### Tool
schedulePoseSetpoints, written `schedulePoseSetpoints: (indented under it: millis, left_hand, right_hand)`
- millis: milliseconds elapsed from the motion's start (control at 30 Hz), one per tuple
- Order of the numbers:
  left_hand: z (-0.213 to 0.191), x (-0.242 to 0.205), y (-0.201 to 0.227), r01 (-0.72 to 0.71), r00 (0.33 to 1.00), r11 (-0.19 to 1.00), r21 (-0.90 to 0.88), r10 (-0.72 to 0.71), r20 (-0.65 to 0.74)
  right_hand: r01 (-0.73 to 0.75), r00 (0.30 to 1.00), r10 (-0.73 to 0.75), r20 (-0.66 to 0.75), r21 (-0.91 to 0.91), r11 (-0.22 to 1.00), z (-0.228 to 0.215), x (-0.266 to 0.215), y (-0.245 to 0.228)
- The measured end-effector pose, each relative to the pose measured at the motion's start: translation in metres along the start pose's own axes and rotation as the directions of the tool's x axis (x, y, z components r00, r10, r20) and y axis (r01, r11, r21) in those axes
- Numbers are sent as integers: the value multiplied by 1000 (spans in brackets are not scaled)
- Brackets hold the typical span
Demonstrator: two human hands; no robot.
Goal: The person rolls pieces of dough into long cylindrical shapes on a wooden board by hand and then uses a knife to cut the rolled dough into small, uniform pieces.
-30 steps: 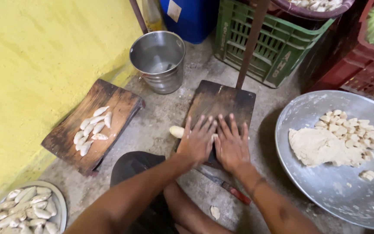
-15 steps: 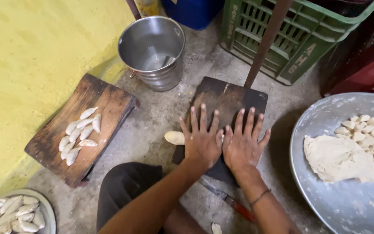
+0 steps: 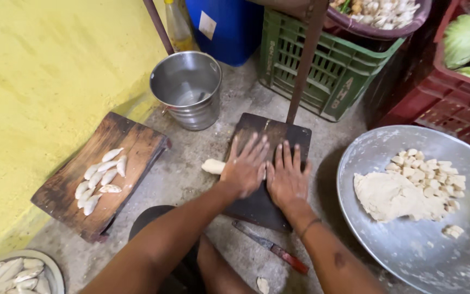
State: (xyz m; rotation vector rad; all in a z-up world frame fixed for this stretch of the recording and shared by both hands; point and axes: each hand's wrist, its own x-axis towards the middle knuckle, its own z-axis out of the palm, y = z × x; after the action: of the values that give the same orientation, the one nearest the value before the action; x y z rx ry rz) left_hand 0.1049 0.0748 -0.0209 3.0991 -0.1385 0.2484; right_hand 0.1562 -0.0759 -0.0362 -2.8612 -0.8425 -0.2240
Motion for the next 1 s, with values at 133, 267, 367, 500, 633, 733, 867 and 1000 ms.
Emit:
schedulePoseSetpoints:
  millis: [133, 267, 367, 500, 633, 733, 867, 1000]
  left_hand:
    - [-2, -61, 25, -21, 1000, 996, -92, 22, 7]
    - [-20, -105, 49, -47, 999, 994, -103, 45, -21]
    - [-36, -101, 64, 83, 988, 975, -208, -52, 147]
    - [-56, -87, 65, 178, 984, 924, -339, -156, 90]
    - [-72, -64, 76, 226, 934, 750, -622, -348, -80]
    - [-80, -59, 90, 214, 922, 688, -694, -376, -89]
    - [-88, -60, 92, 188, 951, 743, -642, -300, -69]
    - [-94, -65, 90, 135, 947, 614, -778, -310, -80]
  right_hand:
    - [45, 999, -48, 26, 103, 994, -11, -63, -5]
    - [-11, 987, -16, 159, 163, 987, -32, -96, -4]
    - [-66, 985, 21, 169, 262, 963, -48, -91, 3]
    - [-50, 998, 66, 13, 809, 586, -88, -82, 6]
    - [-83, 990, 112, 86, 996, -32, -143, -69, -14]
    - [-63, 988, 117, 103, 952, -300, -168, -61, -40]
    - [-79, 957, 249, 149, 960, -269, -182, -57, -55]
    - [-25, 934, 313, 174, 903, -430, -193, -56, -62]
